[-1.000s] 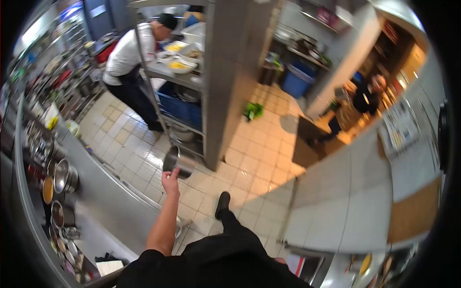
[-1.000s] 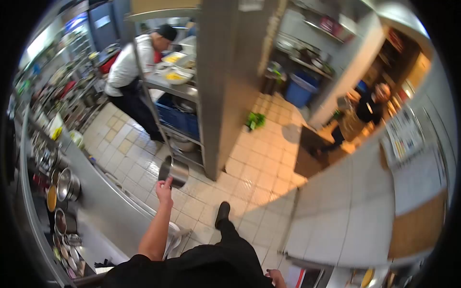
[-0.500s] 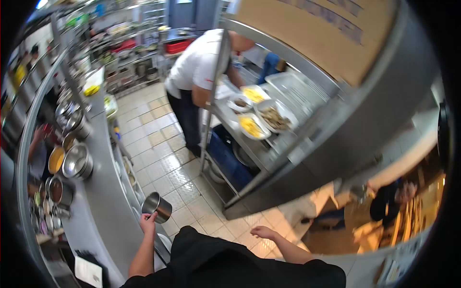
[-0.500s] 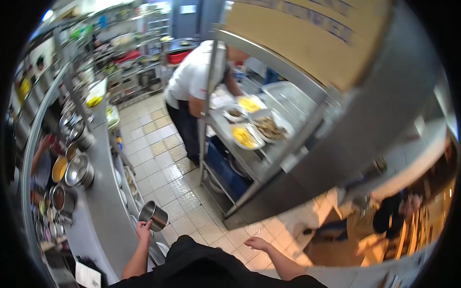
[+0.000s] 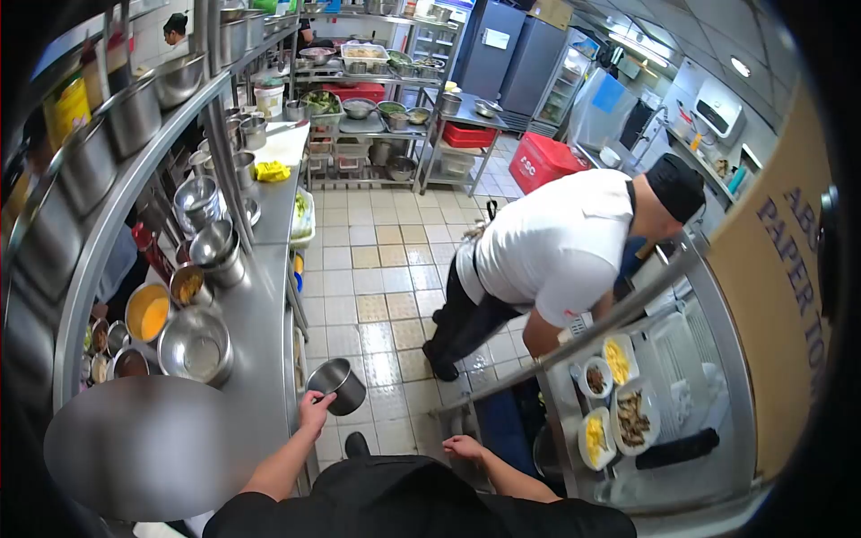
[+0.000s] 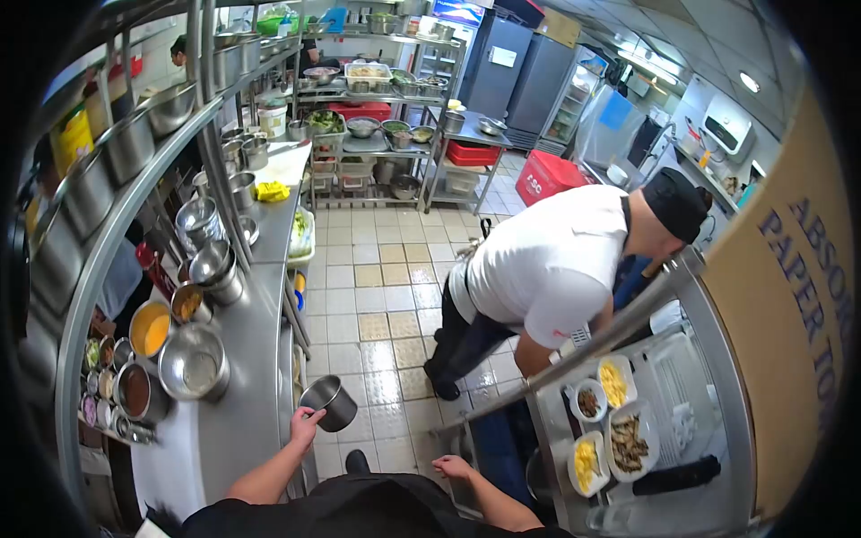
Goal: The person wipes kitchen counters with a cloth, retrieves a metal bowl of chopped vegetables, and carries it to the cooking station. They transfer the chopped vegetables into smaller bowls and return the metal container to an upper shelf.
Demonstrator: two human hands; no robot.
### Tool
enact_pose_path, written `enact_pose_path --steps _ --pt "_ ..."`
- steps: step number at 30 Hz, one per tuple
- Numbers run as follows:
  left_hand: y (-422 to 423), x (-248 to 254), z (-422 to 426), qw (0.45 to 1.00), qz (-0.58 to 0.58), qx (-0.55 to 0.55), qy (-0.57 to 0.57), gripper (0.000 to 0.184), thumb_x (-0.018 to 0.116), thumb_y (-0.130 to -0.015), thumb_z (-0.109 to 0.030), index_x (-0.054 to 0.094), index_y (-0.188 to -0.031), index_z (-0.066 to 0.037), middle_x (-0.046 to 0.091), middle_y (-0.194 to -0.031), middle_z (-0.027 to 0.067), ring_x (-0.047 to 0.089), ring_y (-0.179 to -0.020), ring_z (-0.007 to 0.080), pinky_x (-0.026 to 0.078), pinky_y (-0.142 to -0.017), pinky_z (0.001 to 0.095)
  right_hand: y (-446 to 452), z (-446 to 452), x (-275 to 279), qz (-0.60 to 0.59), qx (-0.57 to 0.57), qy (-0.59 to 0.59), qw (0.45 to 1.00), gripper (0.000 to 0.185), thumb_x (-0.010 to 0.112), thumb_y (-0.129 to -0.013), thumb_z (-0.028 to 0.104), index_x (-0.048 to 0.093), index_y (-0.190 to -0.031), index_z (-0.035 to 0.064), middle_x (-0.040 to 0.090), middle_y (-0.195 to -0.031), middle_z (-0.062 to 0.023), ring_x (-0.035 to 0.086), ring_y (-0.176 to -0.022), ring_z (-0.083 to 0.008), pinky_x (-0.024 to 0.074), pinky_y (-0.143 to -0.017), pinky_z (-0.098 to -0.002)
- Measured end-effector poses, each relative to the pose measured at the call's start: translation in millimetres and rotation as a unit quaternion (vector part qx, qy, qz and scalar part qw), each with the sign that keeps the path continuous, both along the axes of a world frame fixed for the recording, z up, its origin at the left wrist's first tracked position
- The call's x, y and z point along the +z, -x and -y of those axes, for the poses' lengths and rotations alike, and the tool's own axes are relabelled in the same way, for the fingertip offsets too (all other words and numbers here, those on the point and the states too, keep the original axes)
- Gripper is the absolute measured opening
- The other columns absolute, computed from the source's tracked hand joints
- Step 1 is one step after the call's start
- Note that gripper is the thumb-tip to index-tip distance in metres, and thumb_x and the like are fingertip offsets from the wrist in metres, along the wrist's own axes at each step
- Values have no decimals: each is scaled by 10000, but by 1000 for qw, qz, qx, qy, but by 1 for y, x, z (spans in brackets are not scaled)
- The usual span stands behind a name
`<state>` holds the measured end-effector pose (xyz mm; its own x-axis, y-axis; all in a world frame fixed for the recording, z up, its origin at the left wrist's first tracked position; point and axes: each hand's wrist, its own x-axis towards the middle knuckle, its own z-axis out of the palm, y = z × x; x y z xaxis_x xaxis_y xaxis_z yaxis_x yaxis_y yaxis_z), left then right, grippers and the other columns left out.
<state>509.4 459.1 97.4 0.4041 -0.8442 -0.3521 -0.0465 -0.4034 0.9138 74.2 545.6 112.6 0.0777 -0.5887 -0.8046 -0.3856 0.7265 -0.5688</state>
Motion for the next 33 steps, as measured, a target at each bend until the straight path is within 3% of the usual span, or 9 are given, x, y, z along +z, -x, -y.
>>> enact_pose_path --steps 5,9,16,18,20,23,26,29,33 --pt "8 51 149 993 83 -47 70 321 871 -786 -276 641 -874 -70 634 -856 31 570 -796 138 484 -713 314 4 110 -28 57 -118 -37 991 225 645 -973 279 691 -929 63 646 -799 5 595 -655 -103 469 -573 -268" --pt "12 54 259 995 -99 -26 14 272 807 -870 -311 618 -955 -134 620 -901 -25 587 -834 116 506 -673 305 0 209 -68 91 -180 -30 979 241 608 -982 278 681 -1000 49 686 -864 -43 635 -683 -141 481 -581 -278" --pt "-20 89 446 985 -143 58 76 219 782 -899 -212 580 -941 -138 576 -852 -47 548 -733 80 456 -571 247 -2 464 -82 -15 -29 -107 994 472 591 -965 336 593 -1322 27 686 -1223 -158 683 -822 -293 525 -643 -406" --pt "-28 121 504 980 -112 76 149 218 775 -904 -177 564 -934 -128 562 -800 -42 520 -673 75 423 -538 241 8 551 -94 -80 129 -13 988 517 522 -962 435 668 -1252 32 727 -1172 -144 738 -831 -296 552 -700 -452" --pt "-40 156 559 969 -105 120 191 204 755 -918 -155 555 -944 -130 575 -814 -35 539 -696 80 440 -587 244 15 636 -74 -168 186 10 968 510 552 -900 482 762 -965 21 750 -982 -174 730 -760 -286 559 -728 -452" --pt "-65 180 647 941 -107 165 277 168 716 -951 -161 552 -983 -143 602 -925 -25 572 -843 86 461 -683 258 26 750 -50 -192 206 132 950 339 639 -874 360 725 -930 37 712 -785 -84 642 -642 -199 516 -609 -351" --pt "-101 194 748 917 -96 188 338 162 687 -975 -201 543 -1024 -142 613 -1048 -13 579 -926 108 474 -773 303 33 827 -38 -193 88 222 952 424 587 -846 419 748 -858 27 735 -808 -155 713 -752 -260 557 -694 -407" --pt "-121 242 857 887 -73 244 384 210 671 -990 -285 564 -1081 -130 618 -1065 4 579 -992 139 486 -861 368 48 874 -58 -152 -19 194 969 395 581 -849 412 744 -830 53 727 -758 -137 703 -726 -263 554 -678 -398" --pt "-161 324 1003 867 -27 246 432 250 682 -982 -282 571 -1125 -109 622 -1163 13 583 -1014 136 480 -852 341 102 857 -126 -196 160 103 962 453 546 -918 439 748 -921 33 728 -850 -165 676 -673 -258 556 -642 -395"
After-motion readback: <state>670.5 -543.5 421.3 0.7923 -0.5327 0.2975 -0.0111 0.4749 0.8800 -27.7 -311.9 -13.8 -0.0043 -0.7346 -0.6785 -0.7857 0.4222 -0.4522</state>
